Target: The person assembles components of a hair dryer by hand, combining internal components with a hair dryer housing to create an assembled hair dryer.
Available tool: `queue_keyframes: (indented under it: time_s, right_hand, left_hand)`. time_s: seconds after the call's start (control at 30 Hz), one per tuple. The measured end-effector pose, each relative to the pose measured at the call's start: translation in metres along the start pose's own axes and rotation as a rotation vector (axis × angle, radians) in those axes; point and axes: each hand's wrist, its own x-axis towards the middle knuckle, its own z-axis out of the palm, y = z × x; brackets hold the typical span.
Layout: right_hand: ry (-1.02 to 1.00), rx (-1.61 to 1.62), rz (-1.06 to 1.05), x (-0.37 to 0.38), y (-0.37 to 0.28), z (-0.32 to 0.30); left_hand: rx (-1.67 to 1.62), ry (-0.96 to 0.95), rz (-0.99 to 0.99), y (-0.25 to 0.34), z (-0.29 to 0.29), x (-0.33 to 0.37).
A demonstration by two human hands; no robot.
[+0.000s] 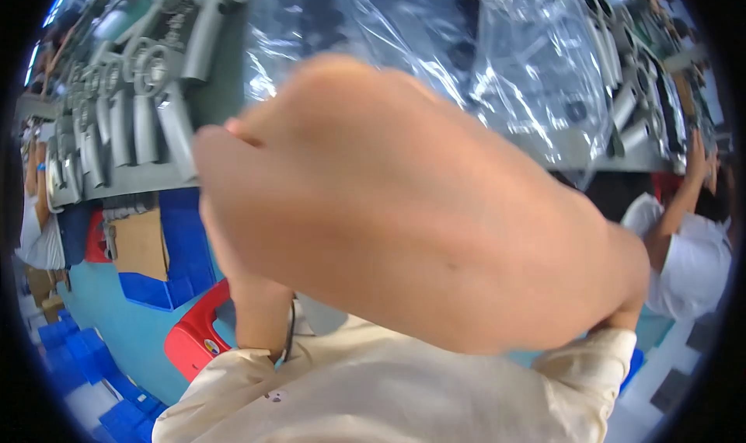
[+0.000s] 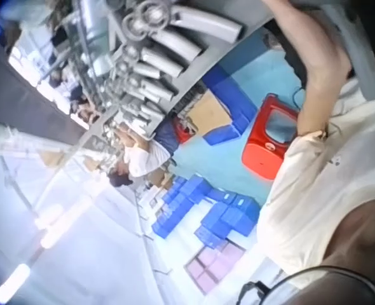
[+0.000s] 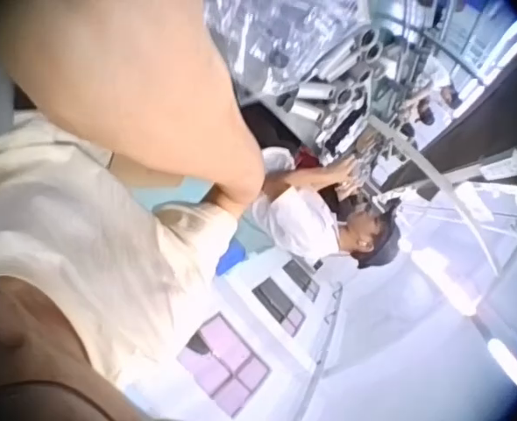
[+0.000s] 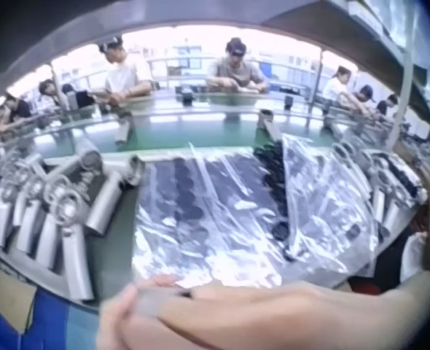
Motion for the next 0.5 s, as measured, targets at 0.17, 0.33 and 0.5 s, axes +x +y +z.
queue_keyframes:
  time_s: [0.17, 0.33, 0.5]
  right_hand:
    - [-0.105, 0.004, 0.073, 0.008, -0.001, -0.001]
    - [-0.165, -0.053, 0.084, 0.007, -0.007, -0.005]
    - [-0.122, -0.068, 0.028, 0.017, -0.017, -0.001]
  left_hand:
    - [-0.067, -0.019, -0.102, -0.002, -0.009, 0.006]
    - [0.025, -0.094, -0.080, 0.001, -0.014, 0.005]
    - [-0.005, -0.054, -0.041, 0.009, -0.014, -0.001]
